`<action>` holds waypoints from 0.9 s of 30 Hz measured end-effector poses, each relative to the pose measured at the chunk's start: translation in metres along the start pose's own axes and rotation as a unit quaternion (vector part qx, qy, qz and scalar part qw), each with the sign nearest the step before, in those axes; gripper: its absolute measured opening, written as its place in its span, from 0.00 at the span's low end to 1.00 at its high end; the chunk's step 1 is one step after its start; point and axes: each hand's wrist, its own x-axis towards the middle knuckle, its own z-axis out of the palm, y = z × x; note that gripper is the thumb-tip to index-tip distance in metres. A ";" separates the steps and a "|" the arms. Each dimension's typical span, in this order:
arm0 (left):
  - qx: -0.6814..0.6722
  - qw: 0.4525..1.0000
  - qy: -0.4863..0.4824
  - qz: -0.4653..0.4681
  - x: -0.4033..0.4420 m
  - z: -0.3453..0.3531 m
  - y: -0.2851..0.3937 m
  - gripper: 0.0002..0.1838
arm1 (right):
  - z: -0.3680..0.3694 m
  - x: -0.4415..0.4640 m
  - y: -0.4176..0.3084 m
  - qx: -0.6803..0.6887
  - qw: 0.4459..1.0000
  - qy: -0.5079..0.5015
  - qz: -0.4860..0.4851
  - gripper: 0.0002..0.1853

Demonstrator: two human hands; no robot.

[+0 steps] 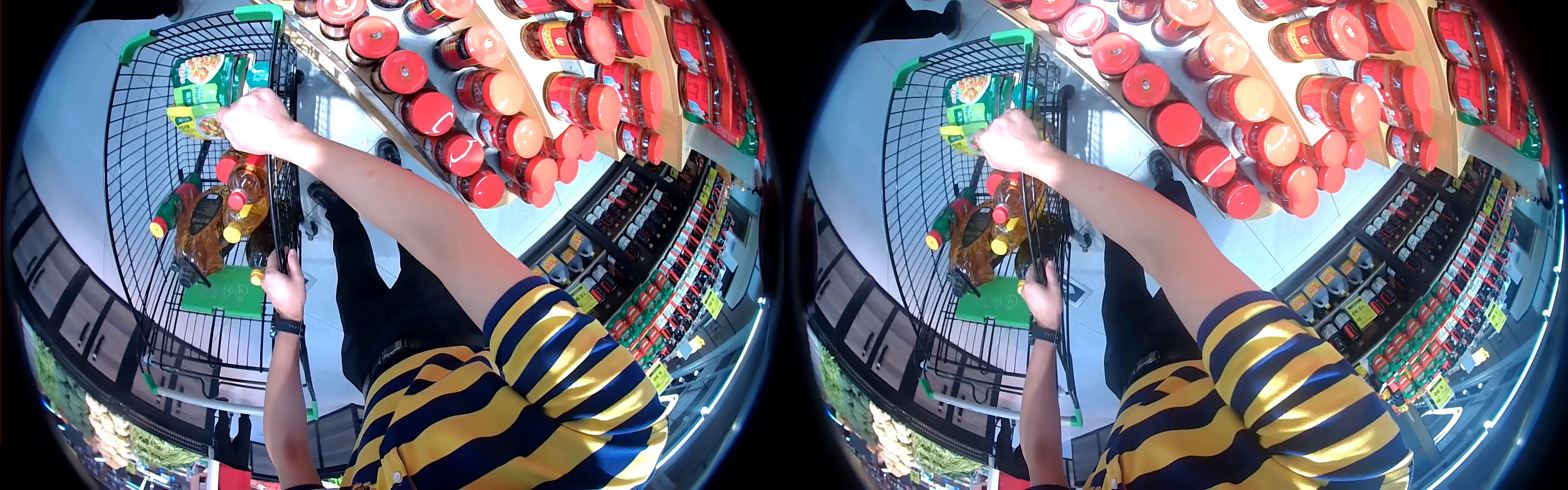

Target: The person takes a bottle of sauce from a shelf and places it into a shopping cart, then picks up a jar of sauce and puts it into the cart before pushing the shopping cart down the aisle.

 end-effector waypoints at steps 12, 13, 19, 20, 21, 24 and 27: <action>-0.021 1.000 0.004 0.022 -0.001 0.000 -0.006 0.15 | -0.054 -0.068 0.002 0.168 0.976 0.137 -0.004 0.04; -0.025 0.999 0.004 0.020 -0.001 0.000 -0.006 0.15 | -0.063 -0.084 0.008 0.161 0.968 0.193 0.017 0.07; -0.041 0.999 -0.006 0.007 0.001 -0.002 -0.006 0.17 | -0.172 -0.145 0.051 -0.070 0.926 0.339 0.149 0.23; -0.047 0.999 -0.009 0.003 0.001 -0.002 -0.005 0.18 | -0.180 -0.154 0.070 -0.151 0.917 0.348 0.125 0.28; -0.047 0.999 -0.009 0.003 0.000 -0.003 -0.004 0.18 | -0.191 -0.155 0.073 -0.185 0.905 0.329 0.196 0.32; -0.044 0.999 -0.016 -0.005 -0.001 -0.003 0.000 0.19 | -0.203 -0.153 0.085 -0.244 0.879 0.297 0.282 0.40; -0.029 1.000 -0.011 0.005 -0.001 0.000 -0.002 0.19 | -0.201 -0.144 0.097 -0.257 0.869 0.268 0.326 0.46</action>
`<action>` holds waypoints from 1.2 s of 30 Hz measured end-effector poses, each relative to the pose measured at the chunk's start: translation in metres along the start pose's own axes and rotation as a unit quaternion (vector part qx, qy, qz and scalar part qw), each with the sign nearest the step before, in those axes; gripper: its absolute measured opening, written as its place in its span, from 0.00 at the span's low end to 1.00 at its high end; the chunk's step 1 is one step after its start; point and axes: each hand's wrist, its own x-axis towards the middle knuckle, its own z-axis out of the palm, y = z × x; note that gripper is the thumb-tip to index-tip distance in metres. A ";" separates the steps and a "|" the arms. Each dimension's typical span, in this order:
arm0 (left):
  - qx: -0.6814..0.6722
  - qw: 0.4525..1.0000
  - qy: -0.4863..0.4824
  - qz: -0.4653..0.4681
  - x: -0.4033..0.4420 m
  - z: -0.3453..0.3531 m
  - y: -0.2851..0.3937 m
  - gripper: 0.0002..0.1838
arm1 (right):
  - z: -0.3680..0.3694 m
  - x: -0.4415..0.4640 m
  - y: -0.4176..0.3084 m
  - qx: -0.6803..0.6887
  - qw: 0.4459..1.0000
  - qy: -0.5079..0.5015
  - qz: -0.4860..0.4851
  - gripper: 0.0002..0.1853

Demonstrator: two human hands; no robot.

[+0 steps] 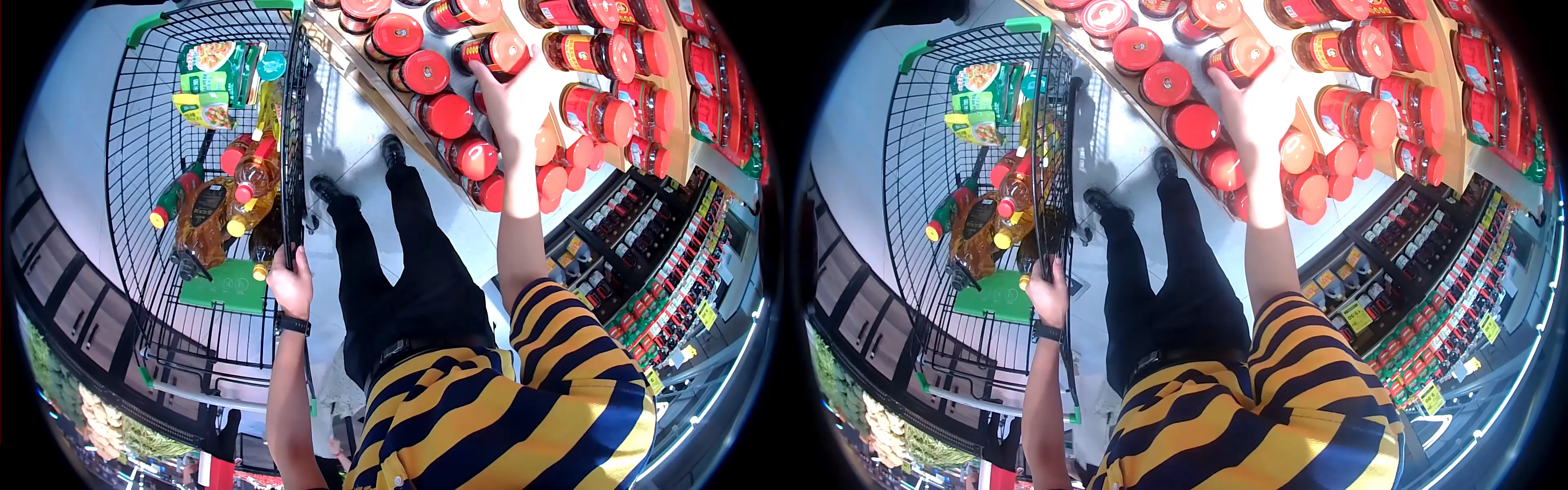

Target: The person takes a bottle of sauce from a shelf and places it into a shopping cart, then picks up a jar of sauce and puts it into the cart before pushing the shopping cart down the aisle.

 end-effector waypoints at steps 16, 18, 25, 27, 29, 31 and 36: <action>-0.006 1.000 0.015 0.004 0.004 0.003 0.001 0.14 | 0.030 0.022 -0.012 0.042 0.999 -0.014 0.027 0.42; -0.006 1.000 0.015 -0.001 0.002 0.001 0.001 0.14 | 0.029 0.022 -0.014 0.036 0.998 -0.041 0.044 0.41; -0.022 0.999 0.024 0.007 -0.005 -0.003 0.003 0.13 | 0.010 0.024 -0.013 0.078 0.996 -0.045 -0.002 0.34; -0.006 1.000 0.011 -0.018 -0.007 -0.005 0.005 0.13 | -0.008 0.016 -0.013 0.100 0.991 -0.081 0.028 0.36; -0.003 1.000 0.018 -0.016 -0.006 -0.004 0.002 0.13 | -0.035 0.010 -0.025 0.111 0.992 -0.057 -0.012 0.37; 0.016 0.998 0.043 0.034 -0.008 0.000 -0.008 0.15 | -0.062 0.000 -0.036 0.134 0.989 -0.061 -0.007 0.38; 0.055 0.998 0.033 0.011 -0.013 -0.004 -0.008 0.17 | -0.123 -0.026 -0.065 0.194 0.976 -0.097 -0.006 0.40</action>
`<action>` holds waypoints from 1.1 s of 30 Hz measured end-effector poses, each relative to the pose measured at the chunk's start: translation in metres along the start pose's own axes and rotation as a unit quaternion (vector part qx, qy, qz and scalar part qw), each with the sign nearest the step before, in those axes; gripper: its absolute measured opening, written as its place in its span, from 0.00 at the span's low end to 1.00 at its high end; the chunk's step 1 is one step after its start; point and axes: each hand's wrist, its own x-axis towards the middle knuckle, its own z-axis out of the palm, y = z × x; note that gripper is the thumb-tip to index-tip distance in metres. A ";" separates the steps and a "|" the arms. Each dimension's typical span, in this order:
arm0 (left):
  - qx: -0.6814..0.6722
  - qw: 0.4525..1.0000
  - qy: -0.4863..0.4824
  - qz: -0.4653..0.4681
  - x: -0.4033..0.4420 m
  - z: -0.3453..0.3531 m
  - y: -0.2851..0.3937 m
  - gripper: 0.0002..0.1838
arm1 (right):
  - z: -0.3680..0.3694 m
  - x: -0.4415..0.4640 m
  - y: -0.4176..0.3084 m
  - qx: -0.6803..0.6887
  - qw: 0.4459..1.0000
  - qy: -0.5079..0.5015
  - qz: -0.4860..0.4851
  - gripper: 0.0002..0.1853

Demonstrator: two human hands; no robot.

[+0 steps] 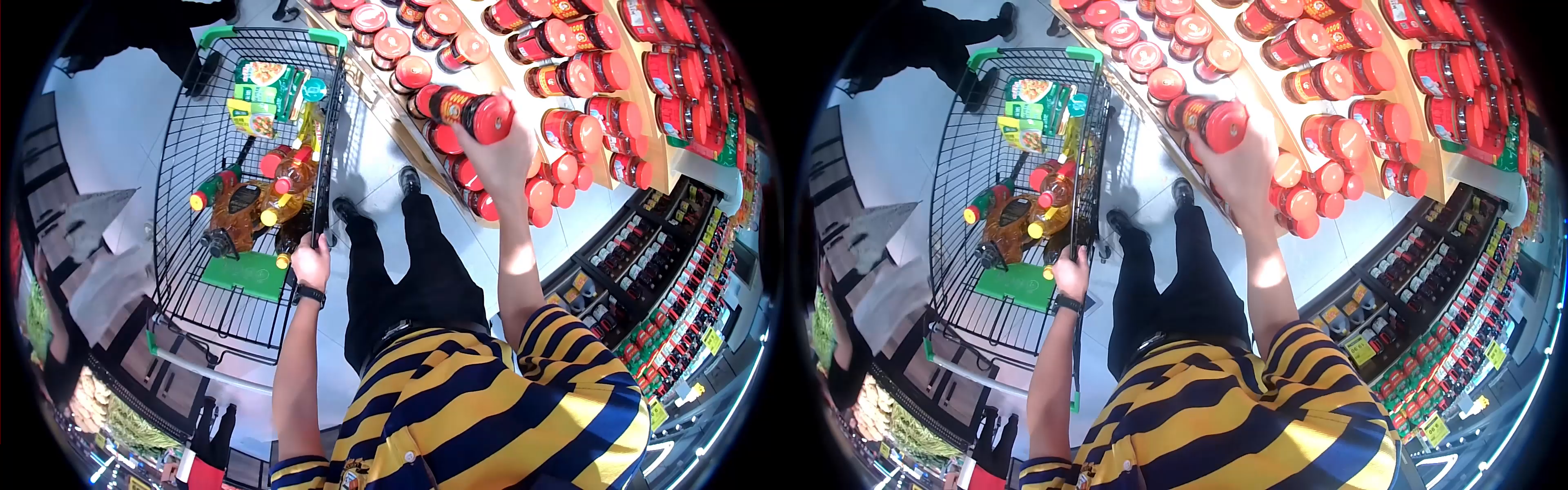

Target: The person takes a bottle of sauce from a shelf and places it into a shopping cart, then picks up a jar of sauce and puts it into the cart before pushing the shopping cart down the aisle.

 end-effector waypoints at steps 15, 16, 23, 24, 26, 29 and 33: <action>0.013 1.000 -0.007 0.022 -0.017 -0.002 -0.017 0.22 | -0.097 -0.113 -0.084 0.153 0.967 -0.082 -0.189 0.43; 0.012 1.000 -0.003 0.022 -0.019 -0.003 -0.018 0.22 | -0.103 -0.118 -0.087 0.154 0.966 -0.080 -0.192 0.43; -0.047 0.979 0.067 0.187 -0.057 -0.032 0.011 0.41 | -0.132 -0.147 -0.097 0.108 0.971 -0.072 -0.200 0.50; -0.086 0.970 0.067 0.216 -0.072 -0.053 0.036 0.42 | -0.134 -0.150 -0.096 0.103 0.971 -0.065 -0.206 0.52; -0.148 0.947 0.065 0.278 -0.100 -0.087 0.082 0.45 | -0.139 -0.148 -0.100 0.109 0.962 -0.045 -0.245 0.53; -0.194 0.911 0.057 0.361 -0.123 -0.112 0.126 0.48 | -0.145 -0.154 -0.100 0.102 0.950 -0.049 -0.292 0.55; -0.227 0.868 0.069 0.436 -0.131 -0.123 0.162 0.47 | -0.148 -0.165 -0.108 0.131 0.951 -0.029 -0.280 0.55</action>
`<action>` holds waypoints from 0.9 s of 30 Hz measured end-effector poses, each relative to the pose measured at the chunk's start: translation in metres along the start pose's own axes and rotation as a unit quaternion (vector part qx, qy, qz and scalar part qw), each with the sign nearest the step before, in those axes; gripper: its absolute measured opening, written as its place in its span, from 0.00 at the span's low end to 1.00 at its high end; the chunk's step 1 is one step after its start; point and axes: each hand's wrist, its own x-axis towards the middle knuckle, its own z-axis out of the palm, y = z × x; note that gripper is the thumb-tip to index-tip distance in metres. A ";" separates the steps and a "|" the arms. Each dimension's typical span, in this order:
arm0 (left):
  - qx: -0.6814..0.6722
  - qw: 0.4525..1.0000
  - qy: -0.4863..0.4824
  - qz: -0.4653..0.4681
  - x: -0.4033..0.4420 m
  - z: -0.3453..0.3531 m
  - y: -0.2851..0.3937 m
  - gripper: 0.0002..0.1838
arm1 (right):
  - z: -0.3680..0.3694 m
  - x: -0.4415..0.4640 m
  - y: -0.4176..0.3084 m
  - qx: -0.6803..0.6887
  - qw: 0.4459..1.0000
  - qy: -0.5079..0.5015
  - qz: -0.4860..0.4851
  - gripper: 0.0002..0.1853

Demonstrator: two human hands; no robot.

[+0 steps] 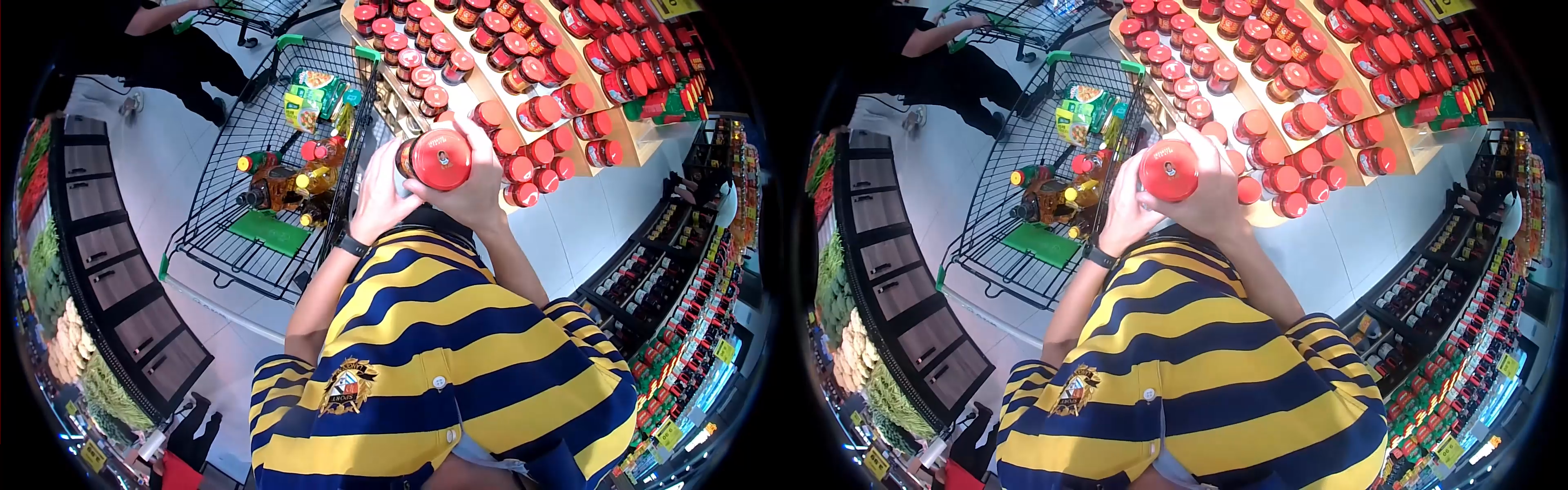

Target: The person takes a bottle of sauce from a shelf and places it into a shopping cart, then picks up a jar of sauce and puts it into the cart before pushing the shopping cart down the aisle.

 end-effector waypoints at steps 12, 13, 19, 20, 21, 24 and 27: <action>-0.053 0.998 0.022 0.013 0.009 0.019 0.007 0.35 | -0.004 -0.009 -0.010 0.043 0.997 0.052 0.028 0.55; -0.082 0.996 0.017 -0.008 0.010 0.018 0.011 0.35 | -0.003 -0.009 -0.008 0.043 0.997 0.053 0.028 0.55; -0.151 0.987 -0.015 -0.055 0.011 0.015 0.026 0.37 | -0.006 -0.009 -0.006 0.126 0.988 0.069 0.058 0.57; -0.158 0.985 -0.027 -0.057 0.011 0.017 0.024 0.38 | -0.006 -0.009 -0.006 0.134 0.987 0.062 0.060 0.57; -0.164 0.984 -0.040 -0.059 0.011 0.019 0.022 0.38 | -0.006 -0.008 -0.005 0.142 0.986 0.056 0.061 0.56; -0.188 0.979 -0.056 -0.053 0.012 0.020 0.018 0.40 | -0.004 -0.008 -0.005 0.142 0.987 0.053 0.058 0.56; -0.196 0.976 -0.066 -0.067 0.011 0.021 0.017 0.41 | -0.003 -0.008 -0.003 0.130 0.988 0.053 0.061 0.56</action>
